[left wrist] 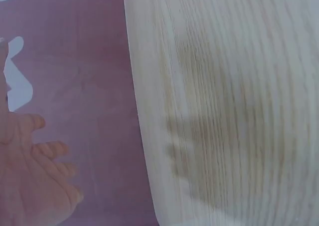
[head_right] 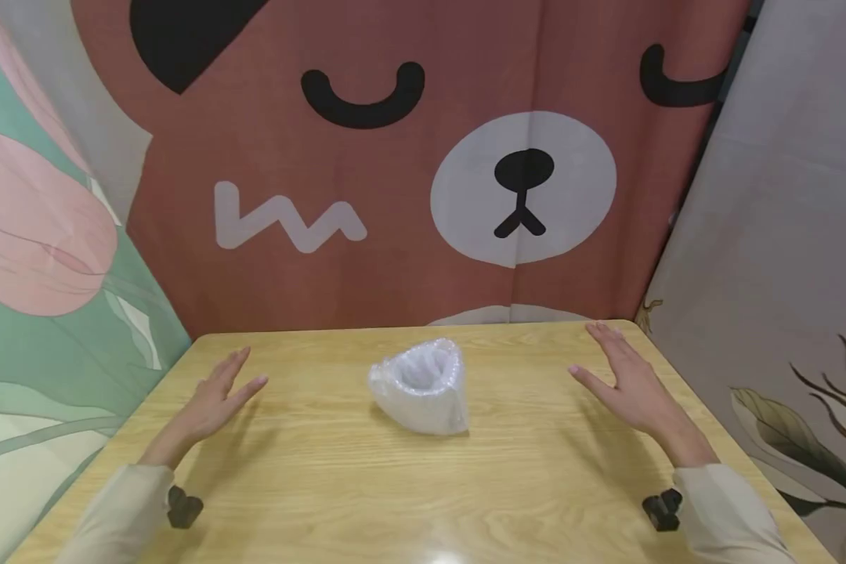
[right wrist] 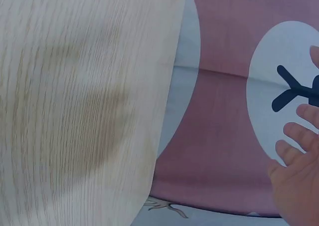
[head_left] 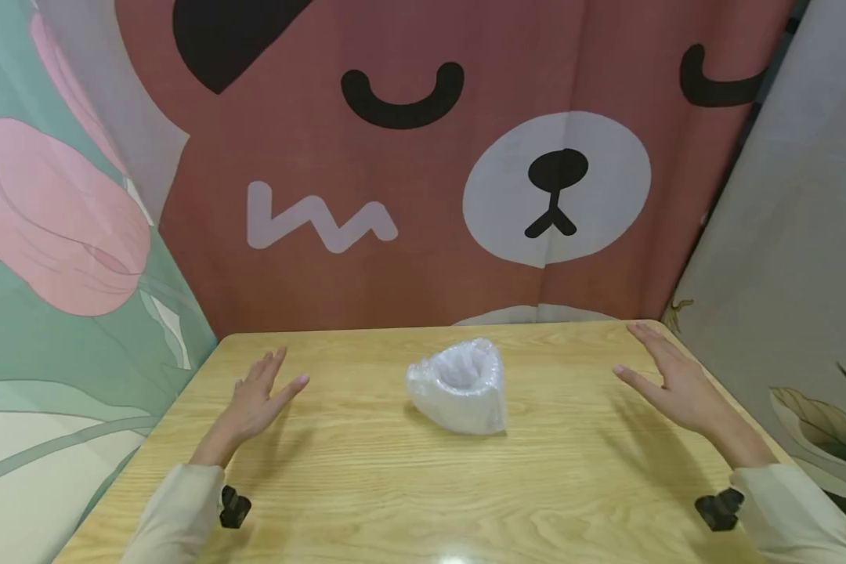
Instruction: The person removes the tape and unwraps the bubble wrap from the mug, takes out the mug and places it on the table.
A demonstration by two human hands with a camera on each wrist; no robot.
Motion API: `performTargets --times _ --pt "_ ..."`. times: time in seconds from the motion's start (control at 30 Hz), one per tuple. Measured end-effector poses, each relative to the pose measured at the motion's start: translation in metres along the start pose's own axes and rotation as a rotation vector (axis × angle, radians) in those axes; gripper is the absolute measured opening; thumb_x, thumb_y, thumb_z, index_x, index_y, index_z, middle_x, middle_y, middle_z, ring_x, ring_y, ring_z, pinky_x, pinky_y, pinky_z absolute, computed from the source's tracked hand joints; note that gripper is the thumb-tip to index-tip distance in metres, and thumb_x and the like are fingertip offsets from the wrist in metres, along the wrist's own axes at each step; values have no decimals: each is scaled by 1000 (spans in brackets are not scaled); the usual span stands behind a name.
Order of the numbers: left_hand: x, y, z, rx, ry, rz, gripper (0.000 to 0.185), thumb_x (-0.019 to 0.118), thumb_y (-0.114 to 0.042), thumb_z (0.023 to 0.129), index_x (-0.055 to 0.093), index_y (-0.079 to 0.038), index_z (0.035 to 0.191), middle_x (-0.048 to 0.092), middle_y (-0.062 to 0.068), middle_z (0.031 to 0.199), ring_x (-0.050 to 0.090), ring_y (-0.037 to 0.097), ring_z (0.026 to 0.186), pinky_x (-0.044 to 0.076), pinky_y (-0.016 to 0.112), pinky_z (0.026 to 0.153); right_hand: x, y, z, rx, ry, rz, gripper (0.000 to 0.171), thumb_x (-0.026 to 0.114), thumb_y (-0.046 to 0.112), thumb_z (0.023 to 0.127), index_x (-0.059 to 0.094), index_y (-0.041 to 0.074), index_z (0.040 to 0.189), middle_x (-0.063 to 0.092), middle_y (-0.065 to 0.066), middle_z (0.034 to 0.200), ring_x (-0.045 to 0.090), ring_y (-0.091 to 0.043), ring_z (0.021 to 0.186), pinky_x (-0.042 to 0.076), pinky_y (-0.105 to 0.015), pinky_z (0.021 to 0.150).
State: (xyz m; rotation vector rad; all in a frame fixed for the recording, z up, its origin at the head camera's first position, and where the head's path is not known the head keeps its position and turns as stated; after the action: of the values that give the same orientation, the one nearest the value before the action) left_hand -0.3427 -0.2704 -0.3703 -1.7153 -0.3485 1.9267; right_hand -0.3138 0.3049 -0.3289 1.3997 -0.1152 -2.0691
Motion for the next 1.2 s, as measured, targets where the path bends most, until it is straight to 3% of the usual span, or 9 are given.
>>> performTargets --times 0.17,0.37,0.47,0.53,0.6,0.7,0.77,1.0,1.2 --pt "-1 -4 3 44 -30 -63 79 44 -49 100 11 -3 155 7 31 155 4 52 139 6 72 103 -5 5 3 2 -67 19 69 61 28 97 26 8 153 32 -26 149 32 -52 129 28 -71 91" --pt "-7 -10 5 76 -105 -104 76 46 -45 101 14 -3 155 16 27 155 13 47 140 16 65 107 -13 9 2 66 -160 75 59 59 28 98 37 10 150 41 -27 143 41 -53 122 36 -68 87" --pt "-9 -14 6 90 -144 -136 74 48 -43 101 16 -5 155 19 25 155 15 47 140 17 64 107 -15 11 1 81 -205 120 54 60 26 98 43 10 146 46 -21 141 47 -46 121 43 -39 98" --pt "-10 -18 7 101 -166 -156 73 48 -42 101 16 -6 155 20 24 155 16 46 140 18 64 107 -16 14 1 73 -228 146 50 61 24 97 47 8 143 49 -17 140 49 -34 122 39 -16 96" --pt "-10 -22 8 113 -185 -174 73 49 -40 101 15 -6 155 21 23 155 17 45 140 18 63 107 -16 16 2 58 -248 172 48 62 21 97 50 7 140 51 -16 138 50 -19 122 31 -1 88" --pt "-11 -28 8 130 -207 -198 73 49 -39 101 13 -7 156 22 23 155 18 44 140 19 63 107 -17 19 4 47 -268 205 45 62 19 97 52 7 139 53 -16 136 47 2 119 32 -2 88" --pt "-12 -32 8 135 -214 -221 72 49 -38 101 12 -7 156 23 22 155 20 43 140 20 62 107 -17 21 5 44 -281 224 43 62 18 97 53 7 137 54 -16 134 45 9 115 34 -3 88" --pt "-10 -50 9 176 -207 -376 65 47 -32 103 18 -6 155 23 22 155 22 38 141 23 52 111 -15 34 11 27 -303 266 41 61 16 98 54 5 136 56 -18 133 46 13 112 37 -4 85" --pt "-8 -61 11 197 -211 -355 60 45 -34 104 24 -10 154 23 19 156 23 41 140 22 57 109 -13 41 14 13 -310 276 40 61 15 97 55 7 136 56 -17 132 46 12 112 39 -6 86"
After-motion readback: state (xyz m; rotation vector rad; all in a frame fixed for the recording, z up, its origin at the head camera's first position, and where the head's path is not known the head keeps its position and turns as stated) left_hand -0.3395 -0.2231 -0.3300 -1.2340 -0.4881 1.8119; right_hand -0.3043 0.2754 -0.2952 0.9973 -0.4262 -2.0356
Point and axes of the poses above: each hand's wrist, its own z-axis towards the middle knuckle, its own x-axis out of the palm, y = z × x, the point moved 9 cm from there along z, towards the middle knuckle
